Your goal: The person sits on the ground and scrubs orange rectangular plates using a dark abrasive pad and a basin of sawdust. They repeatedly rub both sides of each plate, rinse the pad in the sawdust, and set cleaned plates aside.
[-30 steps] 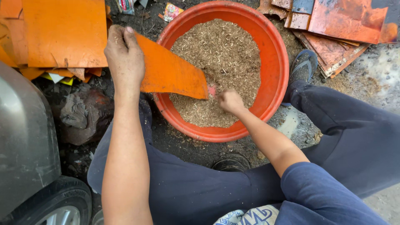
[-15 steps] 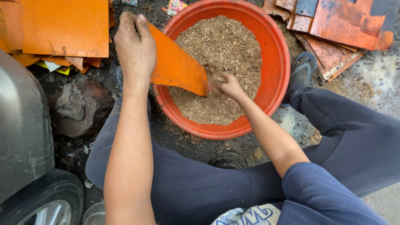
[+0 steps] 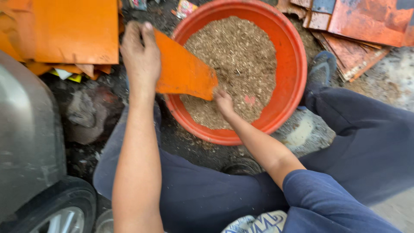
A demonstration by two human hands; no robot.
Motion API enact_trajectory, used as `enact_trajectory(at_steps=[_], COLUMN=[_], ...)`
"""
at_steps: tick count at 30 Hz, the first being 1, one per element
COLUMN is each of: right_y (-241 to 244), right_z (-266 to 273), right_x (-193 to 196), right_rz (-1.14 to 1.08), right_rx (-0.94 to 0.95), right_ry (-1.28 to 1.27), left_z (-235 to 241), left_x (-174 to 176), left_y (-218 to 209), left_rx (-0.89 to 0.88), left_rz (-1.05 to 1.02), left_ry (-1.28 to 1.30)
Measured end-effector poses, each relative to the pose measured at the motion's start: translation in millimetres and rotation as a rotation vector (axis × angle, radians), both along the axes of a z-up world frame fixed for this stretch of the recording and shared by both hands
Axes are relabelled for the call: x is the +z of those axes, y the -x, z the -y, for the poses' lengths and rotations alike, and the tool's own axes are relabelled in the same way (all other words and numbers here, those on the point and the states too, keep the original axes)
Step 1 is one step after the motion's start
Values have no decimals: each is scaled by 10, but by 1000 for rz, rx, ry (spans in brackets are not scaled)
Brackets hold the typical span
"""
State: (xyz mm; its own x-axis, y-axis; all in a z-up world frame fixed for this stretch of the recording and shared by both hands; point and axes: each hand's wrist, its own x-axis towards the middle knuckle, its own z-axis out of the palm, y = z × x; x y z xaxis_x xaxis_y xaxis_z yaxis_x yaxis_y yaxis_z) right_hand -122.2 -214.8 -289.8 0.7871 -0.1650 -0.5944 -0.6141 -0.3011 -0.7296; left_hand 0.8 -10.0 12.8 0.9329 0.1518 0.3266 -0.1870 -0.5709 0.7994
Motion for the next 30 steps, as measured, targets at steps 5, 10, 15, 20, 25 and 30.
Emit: enact_trajectory(at_steps=[5,10,15,20,25,30], right_y=[107,-99,-30,241,73,621], right_z=[-324,-81,-125,-452,144,515], right_x=[-167,-214,161,348,137,-60], right_rz=[829,317,120,870,100,196], right_rx=[97,13,4,146,381,1002], right_ry=[174,114,-22,268,307,705], left_z=[-75,-77,-50,-26,58,21], left_x=[-32,43,-28,-63,66,41], left_y=[3,31,34,-12,-16,157], left_rx=[-19,42,8,-7,31,27], left_rz=[3,-114,-19,78,-9,50], left_ry=[5,17,3,-67,-32,-35])
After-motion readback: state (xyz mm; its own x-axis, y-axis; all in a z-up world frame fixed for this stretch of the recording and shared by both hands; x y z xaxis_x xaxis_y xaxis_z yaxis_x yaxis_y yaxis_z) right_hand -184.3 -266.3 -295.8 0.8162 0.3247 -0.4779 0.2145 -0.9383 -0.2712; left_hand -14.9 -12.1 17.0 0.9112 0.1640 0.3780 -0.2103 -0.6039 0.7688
